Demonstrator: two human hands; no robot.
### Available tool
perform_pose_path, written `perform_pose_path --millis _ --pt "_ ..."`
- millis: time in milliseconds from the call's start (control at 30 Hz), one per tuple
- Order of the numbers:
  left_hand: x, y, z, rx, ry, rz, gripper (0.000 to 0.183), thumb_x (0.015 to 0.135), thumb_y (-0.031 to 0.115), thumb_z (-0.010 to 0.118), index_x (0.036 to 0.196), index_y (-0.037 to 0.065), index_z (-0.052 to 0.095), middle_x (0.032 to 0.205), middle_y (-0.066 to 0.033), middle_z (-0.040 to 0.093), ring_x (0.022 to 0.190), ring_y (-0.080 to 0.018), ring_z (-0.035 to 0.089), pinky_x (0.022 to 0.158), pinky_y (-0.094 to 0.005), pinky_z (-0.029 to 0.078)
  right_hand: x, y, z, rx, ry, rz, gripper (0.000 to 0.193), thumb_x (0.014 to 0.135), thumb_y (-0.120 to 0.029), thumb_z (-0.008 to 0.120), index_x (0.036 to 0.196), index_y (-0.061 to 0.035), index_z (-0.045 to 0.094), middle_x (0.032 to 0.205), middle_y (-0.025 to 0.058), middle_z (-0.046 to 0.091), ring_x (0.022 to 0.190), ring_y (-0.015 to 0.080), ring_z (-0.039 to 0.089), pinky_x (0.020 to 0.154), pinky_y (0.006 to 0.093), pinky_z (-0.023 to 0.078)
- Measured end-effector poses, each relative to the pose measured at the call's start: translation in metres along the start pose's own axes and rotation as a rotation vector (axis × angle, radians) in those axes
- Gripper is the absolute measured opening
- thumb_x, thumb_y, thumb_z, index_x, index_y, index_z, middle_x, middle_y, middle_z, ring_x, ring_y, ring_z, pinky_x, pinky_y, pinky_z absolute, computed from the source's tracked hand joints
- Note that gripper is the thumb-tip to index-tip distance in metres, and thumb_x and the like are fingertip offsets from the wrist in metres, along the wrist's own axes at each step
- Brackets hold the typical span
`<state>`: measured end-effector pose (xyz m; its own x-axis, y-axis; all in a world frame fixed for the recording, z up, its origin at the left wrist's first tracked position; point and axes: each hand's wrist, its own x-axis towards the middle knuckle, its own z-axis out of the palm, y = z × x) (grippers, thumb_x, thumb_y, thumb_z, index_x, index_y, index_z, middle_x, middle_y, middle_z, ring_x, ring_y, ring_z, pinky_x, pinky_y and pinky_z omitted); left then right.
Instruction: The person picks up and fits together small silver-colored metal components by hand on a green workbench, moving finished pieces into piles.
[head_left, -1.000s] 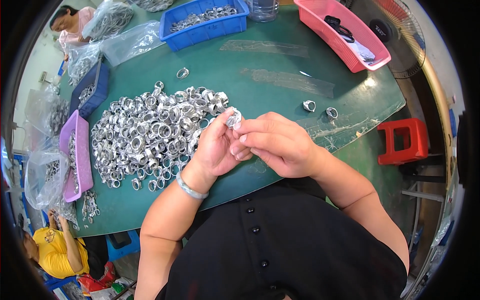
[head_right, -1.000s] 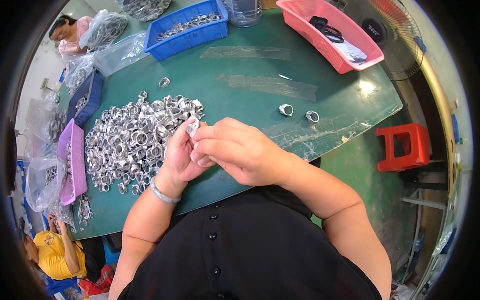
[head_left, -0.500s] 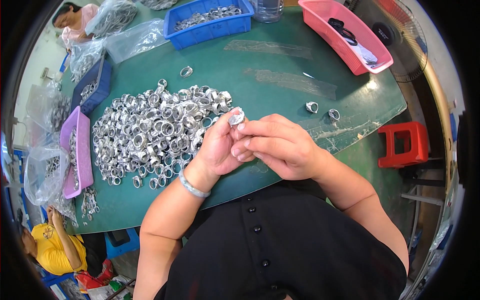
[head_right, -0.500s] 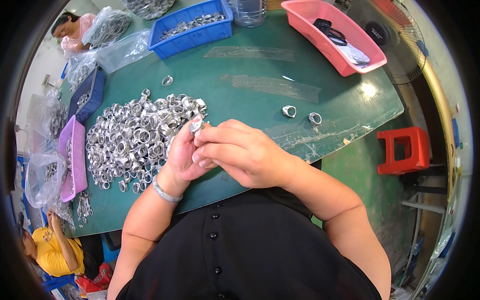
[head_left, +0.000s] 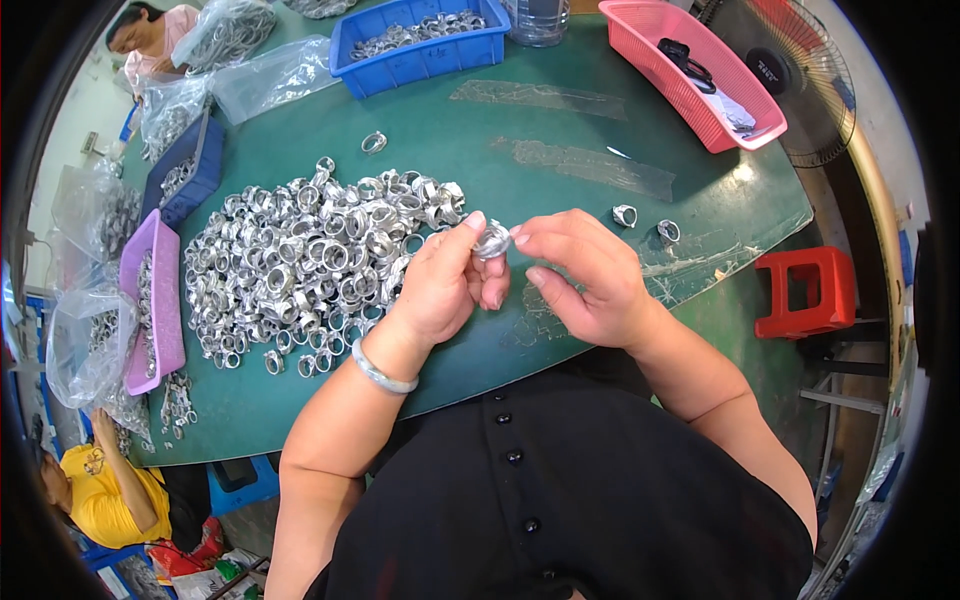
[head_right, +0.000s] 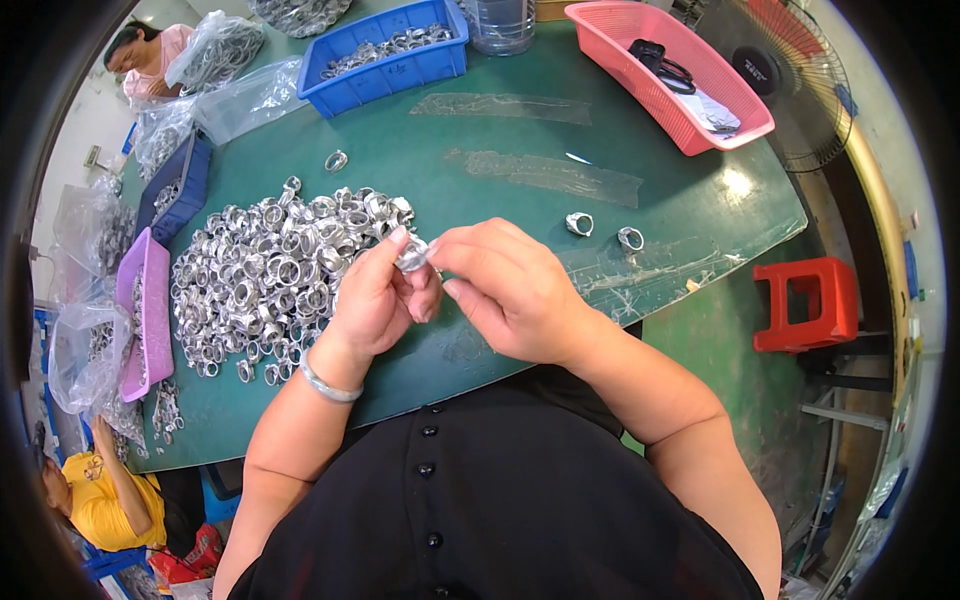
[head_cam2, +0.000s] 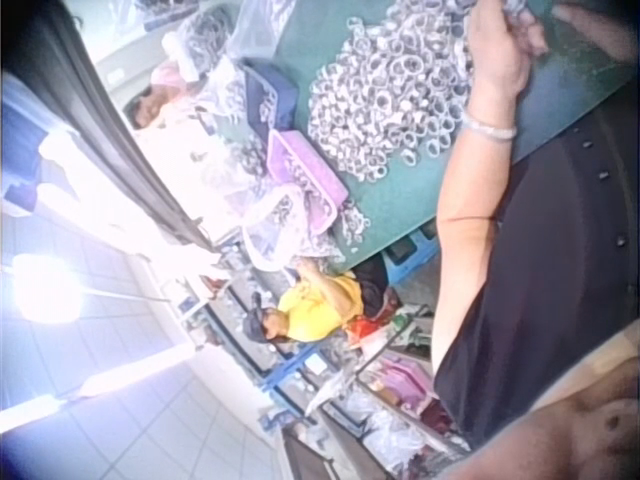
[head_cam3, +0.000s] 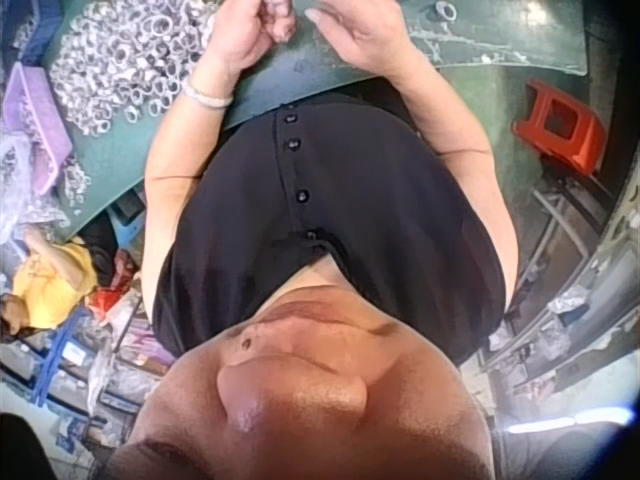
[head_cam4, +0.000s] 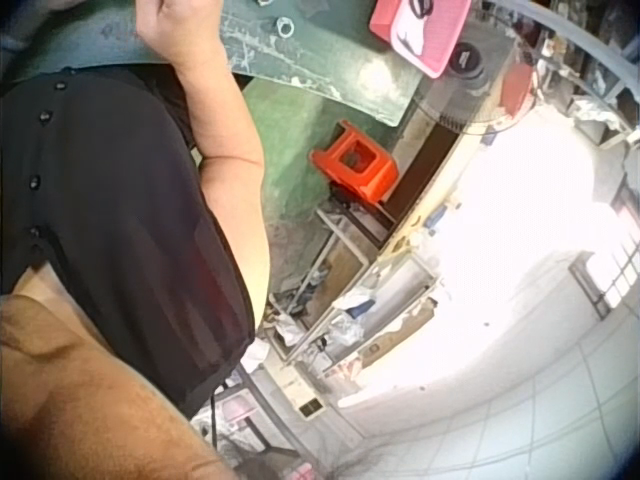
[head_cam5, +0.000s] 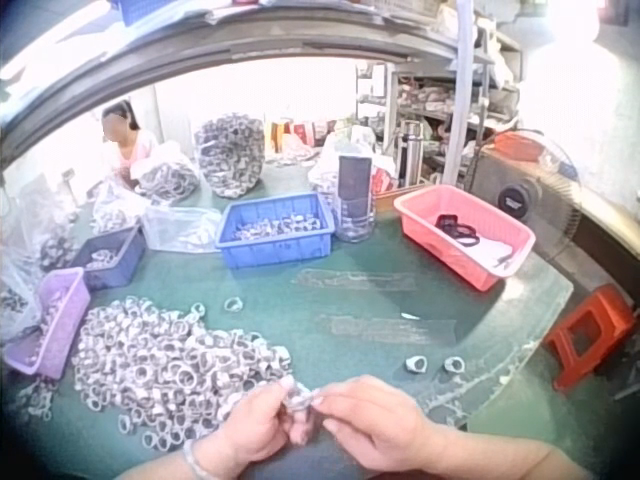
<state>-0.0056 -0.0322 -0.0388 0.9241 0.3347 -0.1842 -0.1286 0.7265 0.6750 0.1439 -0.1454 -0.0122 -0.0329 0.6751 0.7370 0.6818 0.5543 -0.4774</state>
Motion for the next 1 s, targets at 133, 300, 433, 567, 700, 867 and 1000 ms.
perform_pose_path --millis 133,300,433,567,700,867,1000 --pt "-0.003 0.004 0.006 0.385 0.157 0.119 0.042 0.098 0.039 0.044 0.082 0.003 0.058 0.066 -0.0054 0.059 0.054 -0.0114 0.055 0.052 -0.0226 0.043 -0.005 0.001 -0.002 -0.010 -0.004 0.063 0.035 0.069 0.008 0.065 0.102 0.0003 0.059 0.097 0.0138 0.063 0.080 0.0297 0.061 0.070 0.0356 0.050" --pt "-0.004 0.002 0.005 0.483 0.101 0.180 0.044 0.100 0.039 0.039 0.085 0.002 0.058 0.070 -0.0041 0.059 0.059 -0.0102 0.054 0.056 -0.0229 0.044 -0.011 0.000 -0.002 0.032 0.002 0.146 0.038 0.069 0.009 0.064 0.105 0.0011 0.058 0.097 0.0141 0.062 0.079 0.0286 0.061 0.069 0.0349 0.050" --pt "-0.004 0.003 0.006 0.555 0.081 0.226 0.045 0.100 0.039 0.038 0.086 0.002 0.058 0.072 -0.0037 0.059 0.063 -0.0092 0.054 0.058 -0.0225 0.044 -0.012 0.000 -0.003 0.052 0.013 0.155 0.040 0.069 0.010 0.063 0.108 0.0015 0.057 0.097 0.0139 0.063 0.079 0.0269 0.061 0.069 0.0336 0.051" --pt "-0.005 0.003 0.003 0.657 0.045 0.259 0.040 0.100 0.038 0.038 0.088 0.004 0.055 0.077 -0.0056 0.058 0.067 -0.0121 0.054 0.061 -0.0248 0.043 -0.012 -0.001 -0.004 0.047 0.008 0.157 0.039 0.069 0.011 0.062 0.107 0.0020 0.057 0.097 0.0135 0.063 0.078 0.0271 0.061 0.069 0.0334 0.051" --pt "-0.004 0.009 0.000 0.692 0.099 0.377 0.037 0.101 0.035 0.038 0.089 0.004 0.054 0.078 -0.0063 0.058 0.067 -0.0129 0.055 0.061 -0.0255 0.044 -0.014 0.004 -0.001 0.029 0.018 0.168 0.038 0.071 0.008 0.062 0.108 0.0013 0.056 0.099 0.0143 0.063 0.083 0.0302 0.061 0.072 0.0348 0.050" --pt "-0.002 0.026 -0.009 0.214 0.136 0.359 0.035 0.100 0.031 0.039 0.096 0.001 0.057 0.085 -0.0108 0.064 0.075 -0.0198 0.064 0.067 -0.0298 0.051 -0.010 0.015 0.007 -0.114 -0.250 0.323 0.037 0.077 -0.003 0.063 0.113 -0.0023 0.055 0.112 0.0153 0.057 0.102 0.0343 0.054 0.086 0.0403 0.045" --pt "-0.001 0.030 -0.014 0.007 0.070 0.358 0.034 0.097 0.024 0.037 0.106 -0.003 0.056 0.093 -0.0157 0.064 0.081 -0.0248 0.064 0.070 -0.0337 0.053 -0.003 0.022 0.013 -0.148 -0.430 0.329 0.037 0.077 -0.006 0.065 0.113 -0.0062 0.058 0.099 0.0132 0.055 0.092 0.0329 0.055 0.080 0.0415 0.046"
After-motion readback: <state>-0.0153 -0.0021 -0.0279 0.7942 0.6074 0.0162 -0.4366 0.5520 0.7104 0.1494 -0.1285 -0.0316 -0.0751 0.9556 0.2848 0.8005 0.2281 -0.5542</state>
